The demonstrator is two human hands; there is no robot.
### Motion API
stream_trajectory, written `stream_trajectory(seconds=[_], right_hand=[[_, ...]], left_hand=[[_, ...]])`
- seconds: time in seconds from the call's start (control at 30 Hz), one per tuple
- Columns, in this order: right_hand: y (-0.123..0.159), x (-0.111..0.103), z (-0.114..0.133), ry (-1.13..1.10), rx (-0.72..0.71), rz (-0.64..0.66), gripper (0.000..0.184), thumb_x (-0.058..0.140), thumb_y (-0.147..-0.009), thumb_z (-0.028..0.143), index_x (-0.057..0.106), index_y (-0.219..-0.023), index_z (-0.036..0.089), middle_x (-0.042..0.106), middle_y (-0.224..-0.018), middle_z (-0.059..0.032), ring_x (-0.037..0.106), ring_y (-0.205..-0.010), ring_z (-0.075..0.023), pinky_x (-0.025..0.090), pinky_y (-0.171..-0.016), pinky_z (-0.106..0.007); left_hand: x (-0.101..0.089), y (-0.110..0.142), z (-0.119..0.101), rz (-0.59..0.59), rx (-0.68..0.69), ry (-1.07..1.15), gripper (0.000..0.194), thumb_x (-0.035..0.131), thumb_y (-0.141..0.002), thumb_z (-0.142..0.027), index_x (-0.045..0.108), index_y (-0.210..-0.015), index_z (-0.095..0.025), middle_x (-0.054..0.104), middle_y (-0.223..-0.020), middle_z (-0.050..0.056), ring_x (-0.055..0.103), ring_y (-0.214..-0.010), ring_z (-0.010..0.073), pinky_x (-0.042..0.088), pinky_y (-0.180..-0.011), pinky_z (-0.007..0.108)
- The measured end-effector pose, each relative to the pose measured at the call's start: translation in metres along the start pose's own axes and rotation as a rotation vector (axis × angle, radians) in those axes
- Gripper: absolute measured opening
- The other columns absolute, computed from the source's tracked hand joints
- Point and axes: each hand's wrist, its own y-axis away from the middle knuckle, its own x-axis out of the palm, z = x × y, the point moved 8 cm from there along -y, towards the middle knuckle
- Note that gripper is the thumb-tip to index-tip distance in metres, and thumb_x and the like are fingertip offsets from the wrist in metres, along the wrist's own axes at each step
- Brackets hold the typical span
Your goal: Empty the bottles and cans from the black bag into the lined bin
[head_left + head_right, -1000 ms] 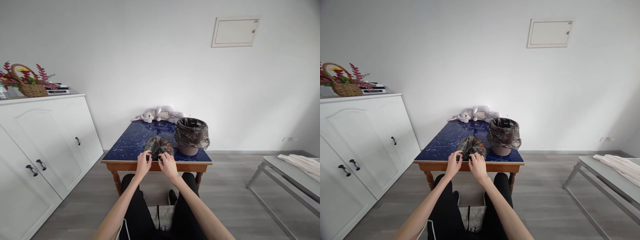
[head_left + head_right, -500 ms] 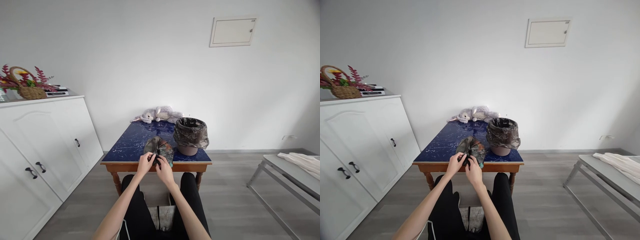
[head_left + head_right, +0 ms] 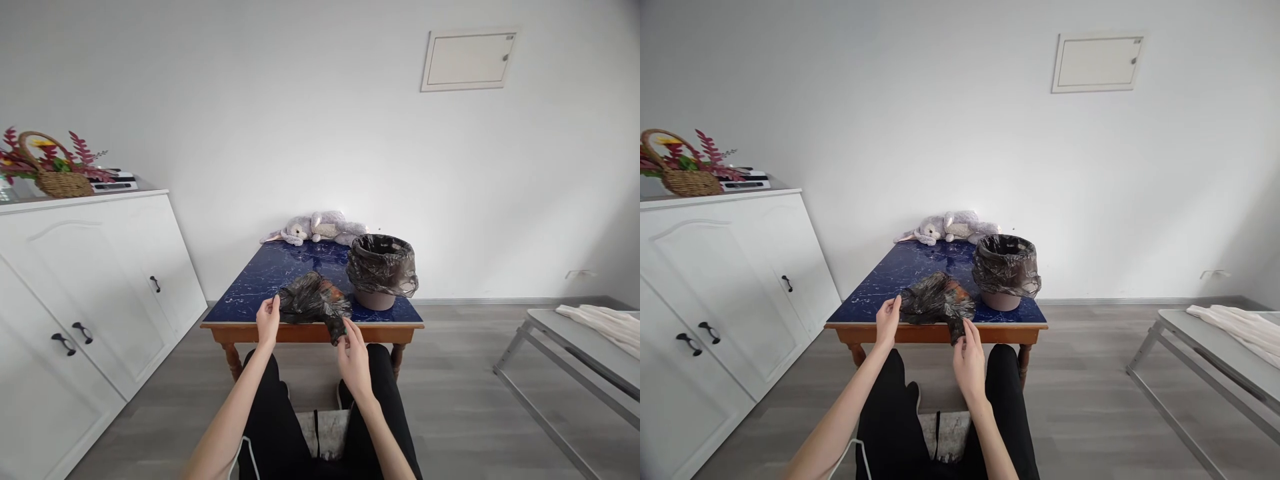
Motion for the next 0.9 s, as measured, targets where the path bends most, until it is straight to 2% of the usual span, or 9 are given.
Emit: stream_trajectory(seconds=[0.13, 0.27, 0.33, 0.4, 0.53, 0.63, 0.7, 0.8, 0.9], right_hand=[[0.016, -0.012, 0.012, -0.078, -0.039, 0.134, 0.048, 0.037, -0.110, 0.033, 0.057, -0.152, 0.024, 0.060, -0.153, -0.0156, 0.076, -0.109, -0.0247, 0.066, -0.087, -0.037], [0.028, -0.014, 0.025, -0.125, -0.096, 0.292, 0.036, 0.046, -0.107, 0.032, 0.077, -0.127, 0.029, 0.075, -0.130, -0.0099, 0.077, -0.106, -0.0253, 0.066, -0.088, -0.036], [0.031, -0.013, 0.029, -0.131, -0.104, 0.319, 0.035, 0.049, -0.106, 0.033, 0.075, -0.128, 0.029, 0.076, -0.126, -0.0100, 0.077, -0.102, -0.0259, 0.066, -0.085, -0.038], [0.032, -0.011, 0.031, -0.136, -0.097, 0.313, 0.037, 0.047, -0.107, 0.033, 0.069, -0.137, 0.029, 0.073, -0.130, -0.0116, 0.077, -0.096, -0.0251, 0.067, -0.081, -0.038], [0.037, -0.002, 0.031, -0.147, -0.091, 0.291, 0.040, 0.044, -0.108, 0.031, 0.064, -0.143, 0.030, 0.066, -0.144, -0.0131, 0.078, -0.092, -0.0231, 0.067, -0.082, -0.039], [0.043, 0.005, 0.027, -0.146, -0.085, 0.281, 0.044, 0.042, -0.107, 0.028, 0.062, -0.146, 0.031, 0.062, -0.150, -0.0131, 0.078, -0.088, -0.0212, 0.067, -0.083, -0.038], [0.047, 0.008, 0.023, -0.142, -0.078, 0.278, 0.046, 0.041, -0.107, 0.026, 0.061, -0.148, 0.031, 0.061, -0.152, -0.0136, 0.078, -0.084, -0.0201, 0.068, -0.082, -0.038], [0.052, 0.011, 0.015, -0.130, -0.055, 0.256, 0.048, 0.043, -0.106, 0.027, 0.059, -0.151, 0.031, 0.056, -0.157, -0.0149, 0.078, -0.088, -0.0214, 0.068, -0.078, -0.038], [0.052, 0.009, 0.006, -0.118, -0.008, 0.189, 0.046, 0.043, -0.106, 0.029, 0.059, -0.149, 0.030, 0.053, -0.158, -0.0166, 0.077, -0.093, -0.0229, 0.067, -0.077, -0.038]], left_hand=[[-0.013, -0.001, -0.002, -0.044, 0.014, -0.030, 0.035, 0.059, -0.107, -0.050, 0.069, -0.110, -0.017, 0.073, -0.102, 0.006, 0.072, -0.086, 0.0186, 0.061, -0.078, 0.037], [-0.028, 0.008, -0.021, -0.082, 0.135, -0.116, 0.041, 0.054, -0.105, -0.058, 0.066, -0.109, -0.020, 0.072, -0.101, 0.011, 0.071, -0.093, 0.0268, 0.059, -0.082, 0.041], [-0.036, 0.018, -0.037, -0.110, 0.230, -0.178, 0.039, 0.051, -0.105, -0.056, 0.062, -0.117, -0.021, 0.068, -0.110, 0.015, 0.067, -0.105, 0.0311, 0.056, -0.093, 0.046], [-0.037, 0.031, -0.054, -0.077, 0.337, -0.242, 0.035, 0.049, -0.106, -0.050, 0.060, -0.123, -0.022, 0.065, -0.115, 0.016, 0.064, -0.111, 0.0320, 0.052, -0.101, 0.049], [-0.013, 0.062, -0.078, 0.246, 0.550, -0.367, 0.019, 0.054, -0.105, -0.040, 0.069, -0.108, -0.030, 0.072, -0.107, 0.008, 0.068, -0.107, 0.0280, 0.053, -0.100, 0.043], [0.007, 0.082, -0.078, 0.424, 0.640, -0.460, 0.020, 0.054, -0.104, -0.034, 0.073, -0.101, -0.032, 0.077, -0.107, 0.005, 0.067, -0.117, 0.0298, 0.047, -0.109, 0.047], [0.014, 0.089, -0.072, 0.454, 0.657, -0.520, 0.024, 0.050, -0.105, -0.029, 0.074, -0.103, -0.031, 0.078, -0.110, 0.008, 0.063, -0.125, 0.0332, 0.041, -0.115, 0.055], [0.021, 0.094, -0.061, 0.446, 0.653, -0.602, 0.030, 0.045, -0.105, -0.025, 0.074, -0.111, -0.028, 0.077, -0.114, 0.013, 0.060, -0.125, 0.0381, 0.035, -0.116, 0.065], [0.028, 0.098, -0.055, 0.457, 0.664, -0.651, 0.033, 0.042, -0.105, -0.024, 0.073, -0.118, -0.026, 0.075, -0.114, 0.016, 0.060, -0.121, 0.0395, 0.038, -0.112, 0.067]])
